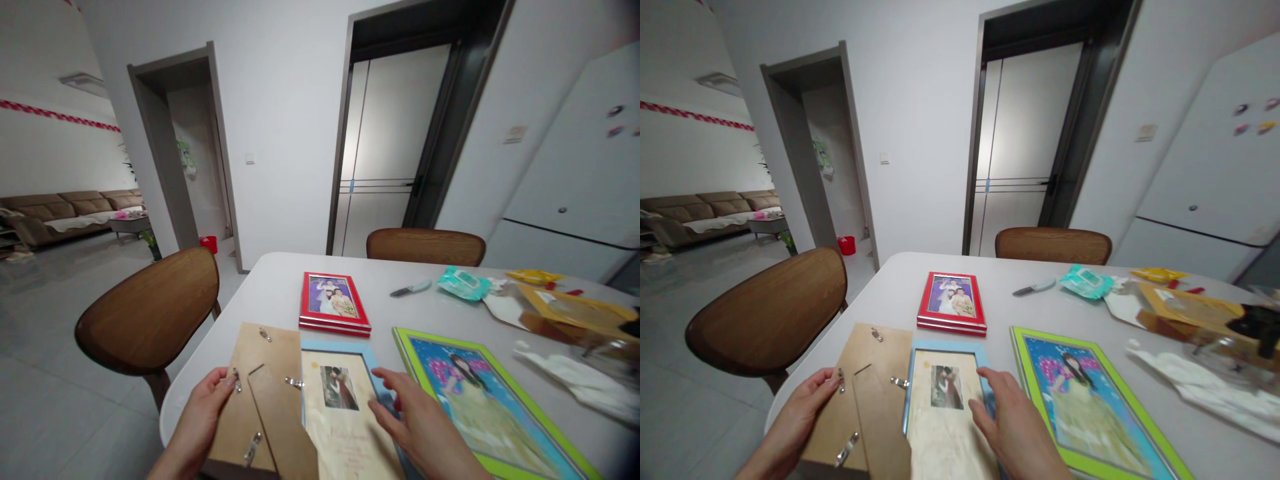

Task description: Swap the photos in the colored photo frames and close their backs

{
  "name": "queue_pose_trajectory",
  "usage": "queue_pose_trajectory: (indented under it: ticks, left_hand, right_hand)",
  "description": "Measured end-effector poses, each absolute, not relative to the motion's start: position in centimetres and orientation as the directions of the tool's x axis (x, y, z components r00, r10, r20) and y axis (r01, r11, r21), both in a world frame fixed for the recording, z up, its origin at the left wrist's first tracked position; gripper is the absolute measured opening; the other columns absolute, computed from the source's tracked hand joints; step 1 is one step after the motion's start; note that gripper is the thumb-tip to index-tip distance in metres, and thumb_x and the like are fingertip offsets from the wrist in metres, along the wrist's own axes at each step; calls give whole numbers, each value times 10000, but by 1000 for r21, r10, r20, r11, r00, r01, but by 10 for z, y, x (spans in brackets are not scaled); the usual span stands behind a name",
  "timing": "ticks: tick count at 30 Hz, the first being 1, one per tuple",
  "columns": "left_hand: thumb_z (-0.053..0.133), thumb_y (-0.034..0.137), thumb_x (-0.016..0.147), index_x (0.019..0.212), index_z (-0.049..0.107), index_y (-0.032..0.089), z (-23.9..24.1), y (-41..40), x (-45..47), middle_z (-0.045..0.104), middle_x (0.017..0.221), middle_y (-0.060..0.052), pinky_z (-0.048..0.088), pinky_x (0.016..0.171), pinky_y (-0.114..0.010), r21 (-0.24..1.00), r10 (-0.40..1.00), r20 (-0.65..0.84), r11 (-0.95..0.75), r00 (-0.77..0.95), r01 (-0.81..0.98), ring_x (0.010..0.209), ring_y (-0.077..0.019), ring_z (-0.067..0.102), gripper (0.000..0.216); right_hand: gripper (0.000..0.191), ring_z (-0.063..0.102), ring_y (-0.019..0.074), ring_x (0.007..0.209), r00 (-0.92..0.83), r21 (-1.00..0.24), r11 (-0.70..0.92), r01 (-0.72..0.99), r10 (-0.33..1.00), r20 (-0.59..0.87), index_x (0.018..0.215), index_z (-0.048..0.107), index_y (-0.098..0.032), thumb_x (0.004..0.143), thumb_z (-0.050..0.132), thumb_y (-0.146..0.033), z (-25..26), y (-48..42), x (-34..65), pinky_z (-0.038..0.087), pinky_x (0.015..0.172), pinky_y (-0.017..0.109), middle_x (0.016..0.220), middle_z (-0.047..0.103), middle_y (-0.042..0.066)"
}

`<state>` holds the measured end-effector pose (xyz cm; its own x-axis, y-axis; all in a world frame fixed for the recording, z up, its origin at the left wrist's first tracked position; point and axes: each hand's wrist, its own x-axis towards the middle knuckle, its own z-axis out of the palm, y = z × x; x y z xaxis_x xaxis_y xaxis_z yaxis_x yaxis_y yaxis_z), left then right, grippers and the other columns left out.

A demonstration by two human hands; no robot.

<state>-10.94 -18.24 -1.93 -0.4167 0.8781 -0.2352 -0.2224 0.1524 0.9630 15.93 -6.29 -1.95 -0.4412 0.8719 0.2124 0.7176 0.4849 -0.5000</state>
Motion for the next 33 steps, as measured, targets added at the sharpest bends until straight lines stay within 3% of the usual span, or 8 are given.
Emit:
queue_pose_trajectory:
  ticks: [7, 12, 16, 19, 22, 27, 30, 33]
  left_hand:
    - [508, 414, 713, 914, 502, 158, -39, -190, -155, 614, 643, 18, 428, 575, -261, 934, 852, -158, 294, -500, 205, 618, -172, 586, 325]
    - [524, 358, 676, 1053, 477, 152, -35, -183, -133, 565, 1013, -88, 396, 819, -393, 768, 801, 162, 265, -576, 584, 926, -248, 540, 432]
    - [509, 279, 681, 1096, 475, 164, -22, -173, -61, 509, 1147, -101, 340, 916, -418, 831, 914, 151, 89, -377, 549, 1068, -247, 460, 431]
    - [529, 237, 657, 1166, 417, 130, -7, -159, 1, 427, 1244, -125, 283, 973, -401, 878, 964, 175, -60, -201, 476, 1157, -247, 370, 532]
    - [583, 201, 589, 1244, 319, 119, 10, -141, 45, 310, 1331, -123, 193, 1024, -401, 898, 967, 208, -129, -146, 422, 1233, -260, 239, 711]
    - [478, 91, 600, 1247, 315, 126, 33, -127, 51, 299, 1332, -103, 168, 1032, -393, 884, 946, 258, -147, -199, 444, 1235, -235, 223, 668]
    - [439, 73, 603, 1216, 340, 181, 41, -136, 21, 403, 1232, -78, 344, 914, -356, 904, 919, 275, -147, -282, 402, 1092, -211, 398, 630]
    - [441, 129, 619, 1188, 337, 180, 37, -149, -18, 459, 1109, -75, 442, 721, -287, 965, 894, 171, -67, -414, 254, 890, -177, 505, 581]
  right_hand:
    - [536, 549, 240, 874, -387, -401, 390, 829, 917, 91, 1216, 366, -70, 697, 407, -198, -38, -57, 162, 403, 773, 355, 978, 557, 152]
    - [635, 558, 235, 858, -308, -623, 288, 727, 948, 78, 1248, 287, -51, 629, 401, -129, -26, -51, 166, 392, 794, 360, 1038, 552, 172]
    - [655, 567, 157, 532, -247, -959, -159, 236, 944, -217, 1296, 168, -188, 688, 411, -214, -1, -60, 169, 442, 533, 283, 747, 619, 27]
    - [677, 513, 95, 435, -324, -924, -354, -146, 899, -293, 1267, 232, -292, 654, 510, -217, 20, -73, 165, 404, 454, 205, 649, 590, -55]
    - [706, 507, 66, 463, -342, -887, -352, -299, 907, -245, 1242, 272, -330, 620, 569, -179, 35, -83, 158, 407, 490, 173, 661, 586, -79]
    - [710, 512, 74, 516, -355, -950, -260, -172, 916, -187, 1261, 256, -282, 637, 592, -249, 33, -78, 160, 405, 508, 182, 746, 603, -46]
    - [701, 512, 101, 514, -321, -988, -120, 94, 936, -144, 1285, 238, -195, 667, 551, -299, 16, -65, 168, 381, 471, 198, 686, 590, -28]
    - [619, 547, 149, 594, -268, -887, 105, 450, 963, -23, 1254, 331, -108, 668, 485, -236, -7, -53, 175, 421, 573, 257, 689, 600, 14]
